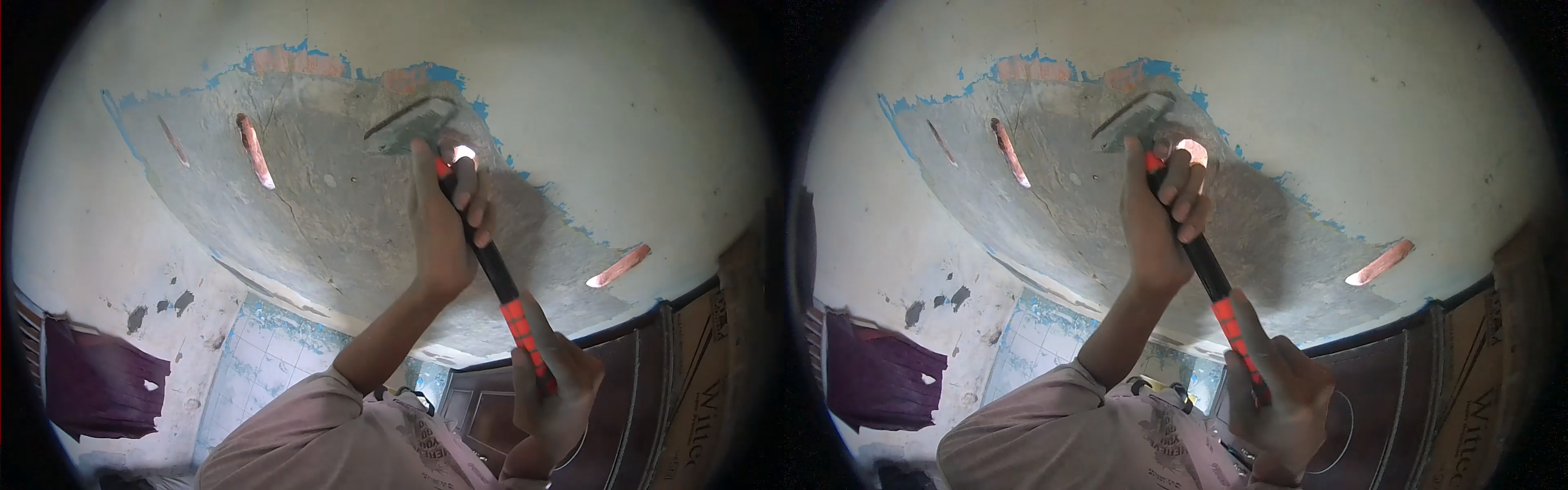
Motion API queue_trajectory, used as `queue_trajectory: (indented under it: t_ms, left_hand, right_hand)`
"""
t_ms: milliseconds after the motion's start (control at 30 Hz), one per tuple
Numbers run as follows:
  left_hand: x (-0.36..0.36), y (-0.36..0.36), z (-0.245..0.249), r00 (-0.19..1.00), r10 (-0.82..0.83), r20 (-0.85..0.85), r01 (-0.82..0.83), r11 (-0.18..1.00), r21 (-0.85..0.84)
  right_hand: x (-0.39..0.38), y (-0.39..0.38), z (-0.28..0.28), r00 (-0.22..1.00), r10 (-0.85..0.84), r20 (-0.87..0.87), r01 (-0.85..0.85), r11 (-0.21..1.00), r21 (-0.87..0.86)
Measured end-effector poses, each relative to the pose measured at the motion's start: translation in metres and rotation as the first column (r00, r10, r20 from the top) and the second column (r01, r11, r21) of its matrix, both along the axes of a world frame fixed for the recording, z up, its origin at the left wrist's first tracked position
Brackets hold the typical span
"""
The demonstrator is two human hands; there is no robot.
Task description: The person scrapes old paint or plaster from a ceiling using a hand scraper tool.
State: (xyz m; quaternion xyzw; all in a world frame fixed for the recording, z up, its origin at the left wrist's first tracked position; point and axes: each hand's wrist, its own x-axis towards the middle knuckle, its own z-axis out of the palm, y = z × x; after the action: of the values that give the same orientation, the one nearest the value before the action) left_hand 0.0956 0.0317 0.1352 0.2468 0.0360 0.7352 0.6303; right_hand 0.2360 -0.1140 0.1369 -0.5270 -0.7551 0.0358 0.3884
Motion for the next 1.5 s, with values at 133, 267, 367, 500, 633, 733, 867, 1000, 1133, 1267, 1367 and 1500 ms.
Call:
queue_trajectory:
  t_ms: [133, 267, 367, 500, 633, 733, 867, 1000, 1133, 1267, 1367, 1500]
  left_hand:
    - [0.007, -0.011, -0.011, 0.999, -0.008, 0.039, 0.003, 0.992, 0.122]
    - [0.001, -0.014, -0.016, 0.999, 0.043, -0.032, -0.045, 0.998, -0.045]
    - [-0.004, -0.006, -0.016, 0.978, 0.112, -0.178, -0.144, 0.973, -0.179]
    - [-0.007, -0.005, -0.016, 0.993, 0.024, -0.112, -0.041, 0.987, -0.153]
    - [-0.018, -0.001, -0.009, 0.995, 0.014, -0.102, -0.028, 0.989, -0.142]
    - [-0.027, 0.002, -0.010, 0.995, -0.004, -0.095, -0.007, 0.994, -0.106]
    - [-0.037, 0.002, -0.010, 0.998, -0.055, -0.038, 0.049, 0.989, -0.139]
    - [-0.039, -0.001, -0.005, 0.996, -0.081, -0.020, 0.077, 0.984, -0.159]
    - [-0.046, -0.001, -0.001, 0.996, -0.081, -0.036, 0.073, 0.981, -0.179]
    - [-0.048, 0.006, -0.008, 0.995, -0.095, -0.021, 0.093, 0.990, -0.105]
    - [-0.034, -0.001, -0.002, 0.994, -0.104, 0.031, 0.108, 0.978, -0.179]
    - [-0.041, 0.003, -0.002, 0.999, -0.032, -0.041, 0.025, 0.985, -0.172]
  right_hand:
    - [0.026, -0.001, -0.042, 0.838, 0.032, -0.545, -0.243, 0.916, -0.320]
    - [0.010, 0.001, -0.085, 0.486, -0.082, -0.870, -0.531, 0.763, -0.369]
    - [-0.010, -0.004, -0.069, 0.726, -0.022, -0.687, -0.283, 0.901, -0.328]
    - [-0.013, -0.005, -0.064, 0.960, 0.133, -0.247, -0.154, 0.986, -0.067]
    - [-0.034, -0.007, -0.045, 0.982, 0.142, -0.124, -0.147, 0.988, -0.035]
    - [-0.053, -0.013, -0.037, 0.982, 0.089, -0.167, -0.102, 0.992, -0.073]
    - [-0.049, -0.010, -0.037, 0.955, 0.277, -0.109, -0.263, 0.956, 0.131]
    - [-0.052, -0.020, -0.029, 0.977, 0.206, -0.060, -0.203, 0.978, 0.047]
    - [-0.057, -0.018, -0.026, 0.960, 0.266, -0.090, -0.265, 0.964, 0.026]
    - [-0.058, -0.018, -0.025, 0.977, 0.209, -0.029, -0.211, 0.972, -0.106]
    - [-0.052, -0.024, -0.029, 0.998, 0.059, -0.019, -0.060, 0.997, -0.050]
    - [-0.059, -0.020, -0.021, 0.994, 0.081, -0.068, -0.089, 0.989, -0.117]
